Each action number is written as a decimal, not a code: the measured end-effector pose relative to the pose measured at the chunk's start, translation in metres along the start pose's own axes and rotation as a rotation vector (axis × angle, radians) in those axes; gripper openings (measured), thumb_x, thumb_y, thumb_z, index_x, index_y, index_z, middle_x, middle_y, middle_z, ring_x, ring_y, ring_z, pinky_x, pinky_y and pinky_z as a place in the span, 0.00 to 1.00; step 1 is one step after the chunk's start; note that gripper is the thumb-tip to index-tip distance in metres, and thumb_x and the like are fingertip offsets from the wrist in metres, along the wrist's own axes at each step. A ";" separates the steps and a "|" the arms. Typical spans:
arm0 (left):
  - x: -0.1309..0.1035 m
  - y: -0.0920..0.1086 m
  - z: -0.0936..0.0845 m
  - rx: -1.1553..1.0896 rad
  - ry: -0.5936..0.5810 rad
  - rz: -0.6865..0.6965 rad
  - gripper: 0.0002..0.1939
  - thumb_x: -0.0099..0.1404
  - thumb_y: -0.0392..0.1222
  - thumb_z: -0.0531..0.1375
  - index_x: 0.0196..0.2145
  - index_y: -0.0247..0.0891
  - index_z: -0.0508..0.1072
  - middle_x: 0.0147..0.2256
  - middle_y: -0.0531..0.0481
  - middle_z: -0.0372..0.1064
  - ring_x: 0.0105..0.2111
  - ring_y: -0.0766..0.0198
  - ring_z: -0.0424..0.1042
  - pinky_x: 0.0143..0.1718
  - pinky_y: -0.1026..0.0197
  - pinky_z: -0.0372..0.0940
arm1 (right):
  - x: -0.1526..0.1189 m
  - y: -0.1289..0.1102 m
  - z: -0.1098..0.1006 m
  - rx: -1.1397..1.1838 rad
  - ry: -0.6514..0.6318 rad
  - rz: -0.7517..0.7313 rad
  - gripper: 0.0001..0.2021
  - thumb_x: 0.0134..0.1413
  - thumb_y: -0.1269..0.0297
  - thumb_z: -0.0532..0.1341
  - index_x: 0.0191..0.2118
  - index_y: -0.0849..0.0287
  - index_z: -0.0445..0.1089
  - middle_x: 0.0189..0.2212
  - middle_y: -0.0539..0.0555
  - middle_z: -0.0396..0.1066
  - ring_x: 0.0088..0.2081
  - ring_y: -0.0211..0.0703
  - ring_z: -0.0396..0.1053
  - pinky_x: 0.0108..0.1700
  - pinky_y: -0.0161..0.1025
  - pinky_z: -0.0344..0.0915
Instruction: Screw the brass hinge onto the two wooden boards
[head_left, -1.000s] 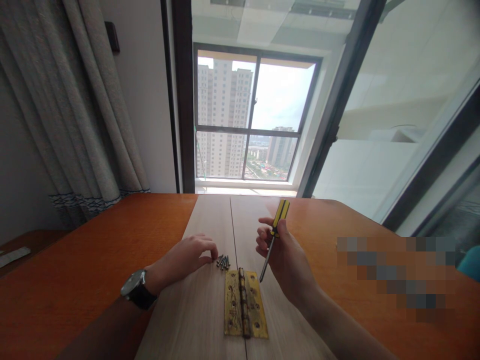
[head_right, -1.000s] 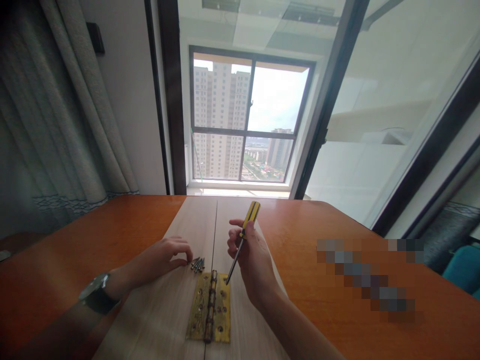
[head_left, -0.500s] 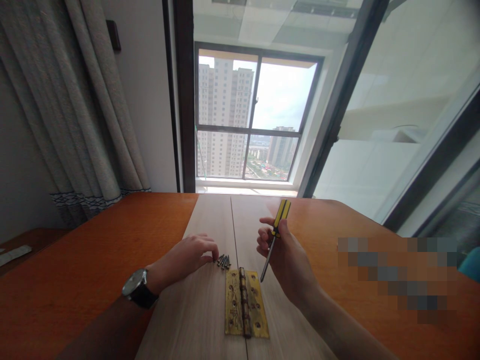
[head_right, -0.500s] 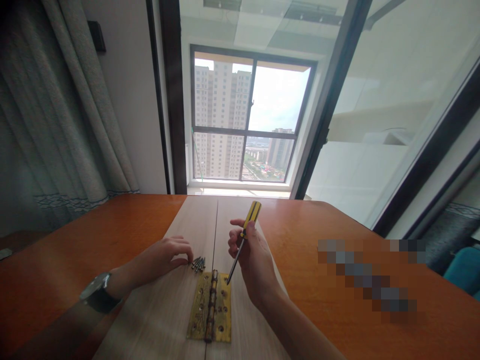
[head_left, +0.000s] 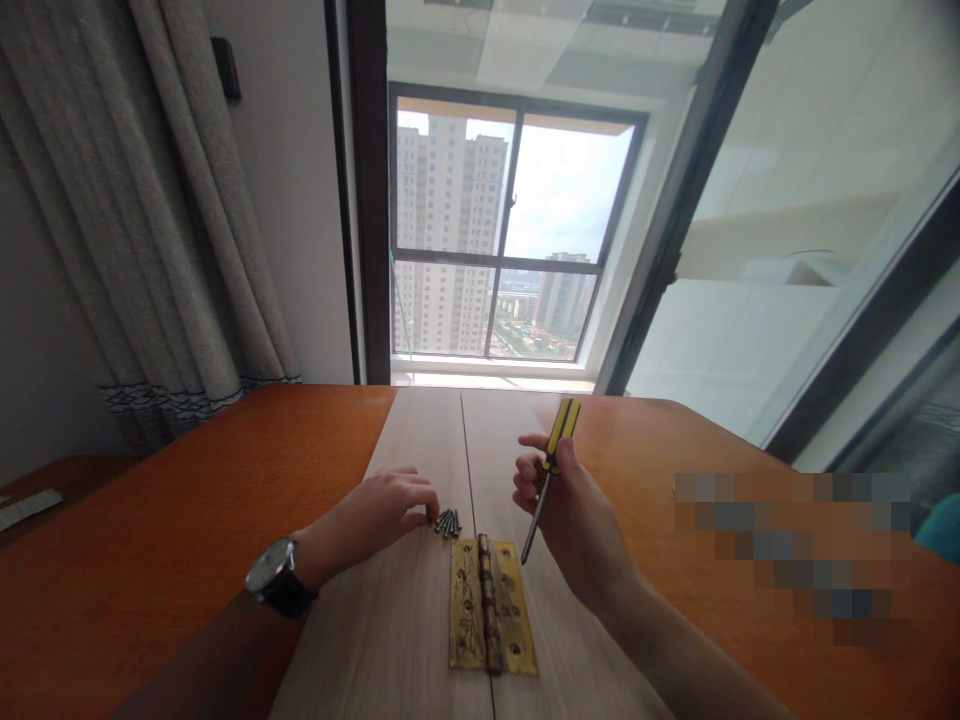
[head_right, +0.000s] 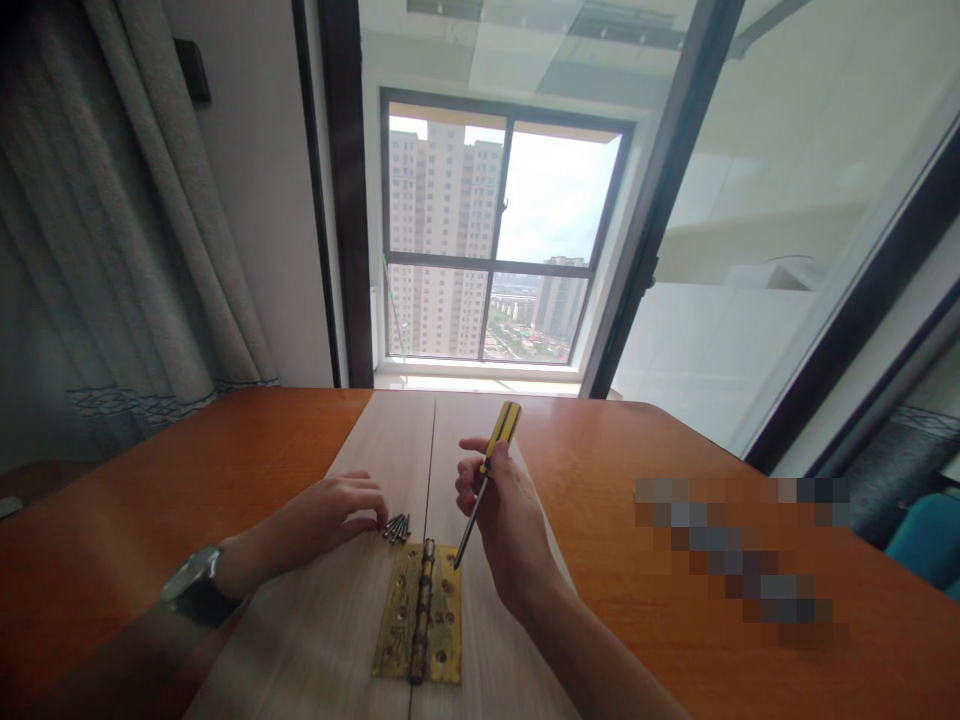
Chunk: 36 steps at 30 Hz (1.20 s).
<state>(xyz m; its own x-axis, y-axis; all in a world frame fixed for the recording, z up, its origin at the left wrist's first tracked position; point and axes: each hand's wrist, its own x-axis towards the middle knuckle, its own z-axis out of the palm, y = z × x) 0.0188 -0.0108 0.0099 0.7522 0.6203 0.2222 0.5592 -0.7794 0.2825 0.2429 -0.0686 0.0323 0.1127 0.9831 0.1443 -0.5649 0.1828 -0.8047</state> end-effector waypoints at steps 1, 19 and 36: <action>0.000 0.000 0.000 -0.003 0.002 0.000 0.07 0.67 0.31 0.60 0.33 0.39 0.76 0.35 0.51 0.75 0.40 0.62 0.71 0.42 0.63 0.62 | 0.000 0.000 0.000 -0.001 0.001 0.002 0.20 0.50 0.43 0.67 0.37 0.57 0.75 0.24 0.47 0.62 0.26 0.35 0.55 0.26 0.32 0.55; 0.002 -0.001 0.006 0.070 0.021 -0.012 0.15 0.65 0.22 0.52 0.36 0.38 0.74 0.38 0.51 0.73 0.41 0.62 0.68 0.43 0.63 0.62 | 0.000 0.001 -0.001 -0.012 -0.002 0.002 0.20 0.52 0.44 0.66 0.38 0.58 0.74 0.24 0.47 0.63 0.26 0.34 0.56 0.26 0.30 0.56; -0.005 0.008 0.008 0.107 -0.017 0.108 0.24 0.71 0.28 0.54 0.54 0.58 0.72 0.43 0.52 0.69 0.44 0.62 0.68 0.48 0.62 0.62 | 0.001 0.001 -0.001 -0.011 -0.010 0.035 0.21 0.49 0.43 0.67 0.38 0.57 0.74 0.22 0.46 0.62 0.24 0.33 0.55 0.26 0.32 0.55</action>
<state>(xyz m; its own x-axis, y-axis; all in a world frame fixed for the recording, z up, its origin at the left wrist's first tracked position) 0.0226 -0.0206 0.0042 0.8154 0.5312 0.2301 0.5079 -0.8472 0.1561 0.2432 -0.0671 0.0312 0.0845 0.9890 0.1216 -0.5595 0.1481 -0.8155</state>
